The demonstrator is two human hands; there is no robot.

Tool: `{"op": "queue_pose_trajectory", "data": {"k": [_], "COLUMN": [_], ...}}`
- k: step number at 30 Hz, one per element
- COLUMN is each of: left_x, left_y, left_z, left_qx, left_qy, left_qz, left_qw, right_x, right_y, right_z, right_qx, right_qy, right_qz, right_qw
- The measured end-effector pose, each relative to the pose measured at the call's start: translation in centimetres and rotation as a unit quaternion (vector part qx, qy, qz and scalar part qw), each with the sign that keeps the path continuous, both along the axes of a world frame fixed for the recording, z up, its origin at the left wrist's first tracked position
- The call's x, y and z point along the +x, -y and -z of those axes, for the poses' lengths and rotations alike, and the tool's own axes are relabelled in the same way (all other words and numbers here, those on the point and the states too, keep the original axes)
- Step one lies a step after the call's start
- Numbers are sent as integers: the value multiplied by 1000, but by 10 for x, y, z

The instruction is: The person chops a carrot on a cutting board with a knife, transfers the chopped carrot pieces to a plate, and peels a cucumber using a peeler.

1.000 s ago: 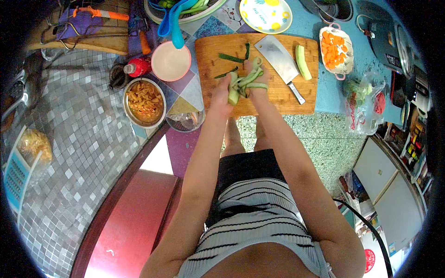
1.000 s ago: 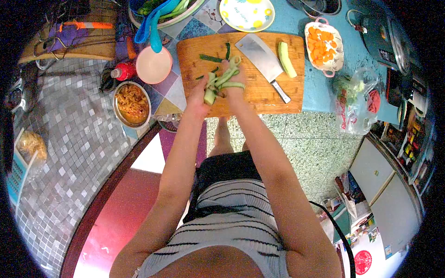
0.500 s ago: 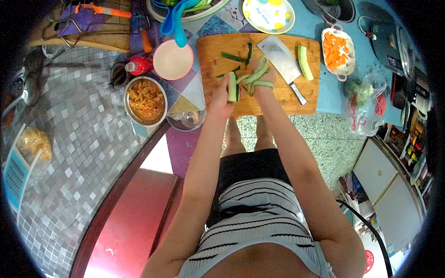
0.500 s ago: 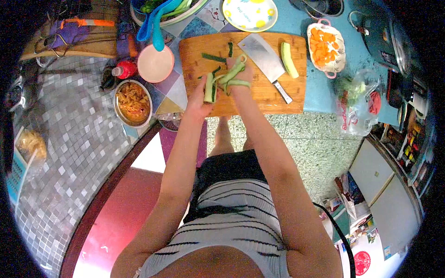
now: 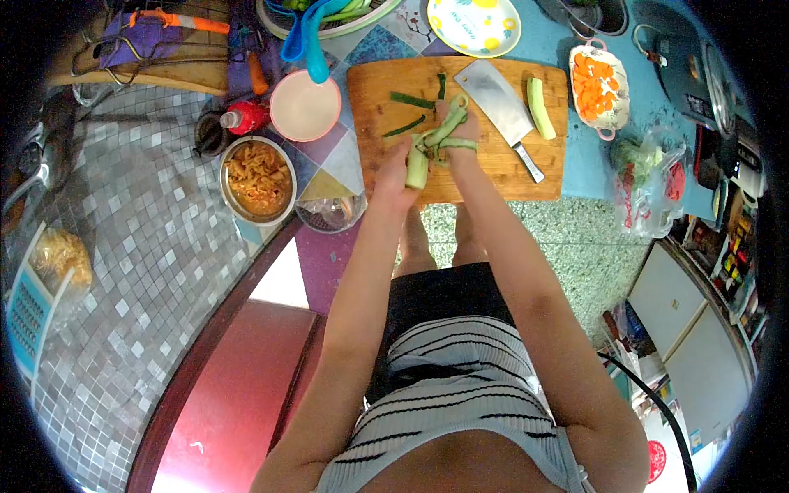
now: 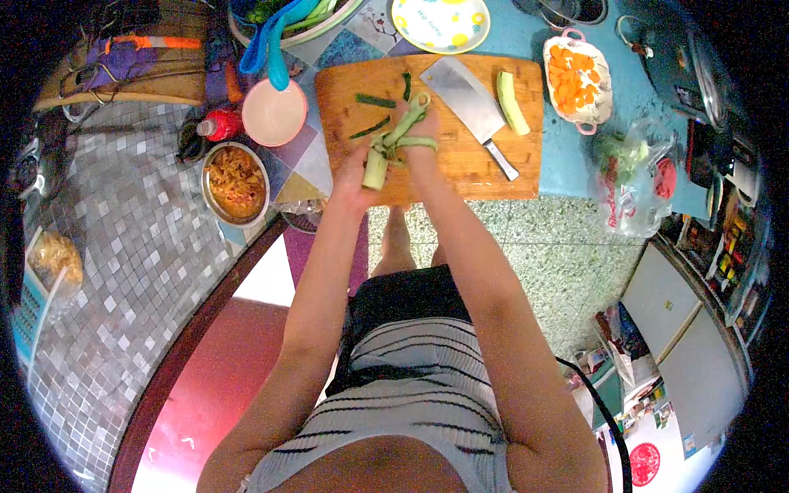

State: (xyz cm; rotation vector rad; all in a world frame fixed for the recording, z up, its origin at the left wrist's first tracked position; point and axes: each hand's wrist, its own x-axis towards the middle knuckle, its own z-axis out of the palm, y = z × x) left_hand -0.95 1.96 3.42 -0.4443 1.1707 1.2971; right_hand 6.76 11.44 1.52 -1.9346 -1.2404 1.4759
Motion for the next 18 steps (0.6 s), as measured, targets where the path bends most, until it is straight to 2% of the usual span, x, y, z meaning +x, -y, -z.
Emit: {"op": "queue_pose_trajectory", "data": {"k": [1, 2, 3, 4, 6, 7, 8, 12, 14, 18], "left_x": [-1, -2, -3, -6, -10, -13, -15, -20, -19, -13], "left_y": [2, 5, 8, 11, 13, 14, 16, 18, 18, 16], "left_z": [-4, -6, -8, -9, -11, -12, -14, -9, -10, -14], "left_qx": [-7, -14, -14, 15, 44, 50, 54, 54, 8, 48], "left_qy": [6, 13, 13, 30, 46, 64, 82, 86, 55, 48], "left_qz": [23, 47, 46, 59, 73, 78, 81, 76, 57, 58], "left_qw": [1000, 999, 999, 998, 995, 994, 992, 992, 997, 996], "right_x": [-1, -1, -2, 0, -1, -3, -3, 6, 12, 15], "right_y": [-6, -8, -13, -18, -22, -24, -22, -6, -3, -9], "right_z": [1, 15, 37, 73, 75, 43, 19, -11, -18, 2], "right_qx": [18, 35, 34, 41, 46, 113, 169, 227, 237, 207], "right_qy": [73, 20, 20, -162, -337, -64, 216, 210, 297, 350], "right_qz": [-35, -8, -9, 121, 244, 118, -22, -71, -281, -335], "right_qw": [997, 999, 999, 979, 908, 984, 961, 948, 881, 850]}}
